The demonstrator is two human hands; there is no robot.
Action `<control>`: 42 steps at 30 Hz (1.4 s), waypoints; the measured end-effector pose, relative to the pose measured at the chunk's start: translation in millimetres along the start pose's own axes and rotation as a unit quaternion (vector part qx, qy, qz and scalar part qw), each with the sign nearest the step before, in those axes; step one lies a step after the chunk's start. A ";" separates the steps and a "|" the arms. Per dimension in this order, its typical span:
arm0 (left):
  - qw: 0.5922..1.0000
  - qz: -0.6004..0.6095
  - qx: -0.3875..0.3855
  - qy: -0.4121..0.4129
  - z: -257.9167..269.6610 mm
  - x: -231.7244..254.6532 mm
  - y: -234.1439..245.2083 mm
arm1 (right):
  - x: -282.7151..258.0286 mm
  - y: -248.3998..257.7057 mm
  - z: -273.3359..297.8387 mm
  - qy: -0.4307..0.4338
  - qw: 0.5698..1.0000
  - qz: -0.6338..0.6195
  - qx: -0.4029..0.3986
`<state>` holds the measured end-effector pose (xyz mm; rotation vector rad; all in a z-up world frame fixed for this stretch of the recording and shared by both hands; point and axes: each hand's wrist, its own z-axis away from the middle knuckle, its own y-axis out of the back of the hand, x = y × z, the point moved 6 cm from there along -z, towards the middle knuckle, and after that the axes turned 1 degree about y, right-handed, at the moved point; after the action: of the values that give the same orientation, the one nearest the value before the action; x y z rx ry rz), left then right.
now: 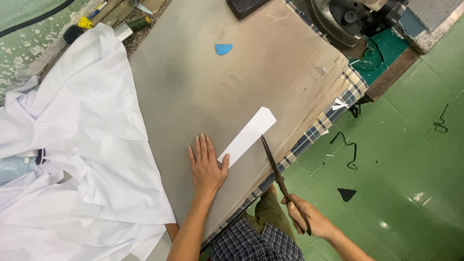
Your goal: The person cuts a white fabric piece into a narrow strip using shears, then irons the strip on a worktable. The person handles the fabric, shears, and iron, and uses a wooden ruler and a black rectangular object during the process.
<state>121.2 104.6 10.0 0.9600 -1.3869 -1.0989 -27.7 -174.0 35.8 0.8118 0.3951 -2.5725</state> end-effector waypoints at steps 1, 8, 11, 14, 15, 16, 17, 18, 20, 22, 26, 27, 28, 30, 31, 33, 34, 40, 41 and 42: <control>1.000 -0.004 -0.007 0.003 0.0 -0.2 -0.6 | -1.1 0.4 -0.4 0.005 1.000 0.009 0.003; 1.000 -0.005 0.007 -0.001 0.2 0.5 1.6 | 2.7 -0.4 -5.2 0.006 1.000 0.008 0.013; 1.000 -0.008 0.002 -0.001 0.2 0.6 0.5 | 2.4 -1.0 -4.5 0.006 1.000 0.020 0.018; 1.000 -0.006 0.010 -0.002 0.1 1.0 2.9 | 4.4 -2.2 -5.2 -0.005 0.999 0.024 0.021; 1.000 -0.003 0.006 0.000 -0.1 0.8 2.8 | 2.1 -2.7 -4.8 -0.008 0.999 0.027 0.024; 1.000 0.001 0.002 0.002 -0.2 0.8 2.7 | -0.1 -3.2 -4.3 -0.012 0.999 0.029 0.027; 1.000 0.001 0.001 0.002 -0.3 0.8 2.4 | -1.2 -3.8 -3.8 -0.012 0.999 0.029 0.028; 1.000 -0.003 0.000 0.002 -0.3 0.9 2.0 | -1.9 -4.5 -3.2 -0.015 0.999 0.028 0.028; 1.000 -0.007 -0.001 0.002 0.0 0.6 1.3 | 1.5 -6.1 -4.5 -0.019 0.999 0.026 0.029; 1.000 -0.008 0.000 -0.001 0.3 0.4 1.0 | 6.0 -8.6 -8.3 0.009 1.000 0.000 0.021; 1.000 0.000 -0.004 0.003 -0.1 0.9 1.9 | 11.8 -11.4 -11.1 0.019 0.999 0.002 0.031; 1.000 0.001 0.002 0.001 -0.1 1.4 3.1 | 11.6 -11.7 -11.1 0.017 0.999 0.004 0.035; 1.000 0.002 0.007 0.000 -0.1 1.8 4.4 | 11.5 -12.0 -11.1 0.014 0.999 0.005 0.039; 1.000 0.003 0.008 -0.002 -0.4 2.3 5.0 | 11.0 -11.9 -11.8 0.018 0.999 0.005 0.039; 1.000 0.005 0.010 -0.004 -0.7 2.7 5.4 | 10.4 -11.9 -12.3 0.021 0.999 0.006 0.038; 1.000 0.012 0.002 0.002 -0.7 2.1 4.5 | 12.8 -11.3 -13.4 0.021 0.999 0.002 0.036; 1.000 0.019 -0.006 0.007 -0.7 1.5 3.5 | 14.2 -11.1 -13.9 0.020 0.999 -0.003 0.034; 1.000 0.008 -0.008 0.005 -1.0 1.5 3.3 | 12.0 -10.7 -12.7 0.008 0.999 0.028 0.042; 1.000 0.008 -0.008 0.005 -0.9 1.1 2.4 | 11.0 -10.8 -12.6 0.007 0.999 0.028 0.042; 1.000 0.005 -0.002 0.004 -0.7 1.0 2.1 | 9.3 -10.8 -12.4 0.013 0.999 0.028 0.042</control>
<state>121.8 104.0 12.3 0.9526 -1.3820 -1.0889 -33.7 -162.5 22.0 0.8747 0.2702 -2.5431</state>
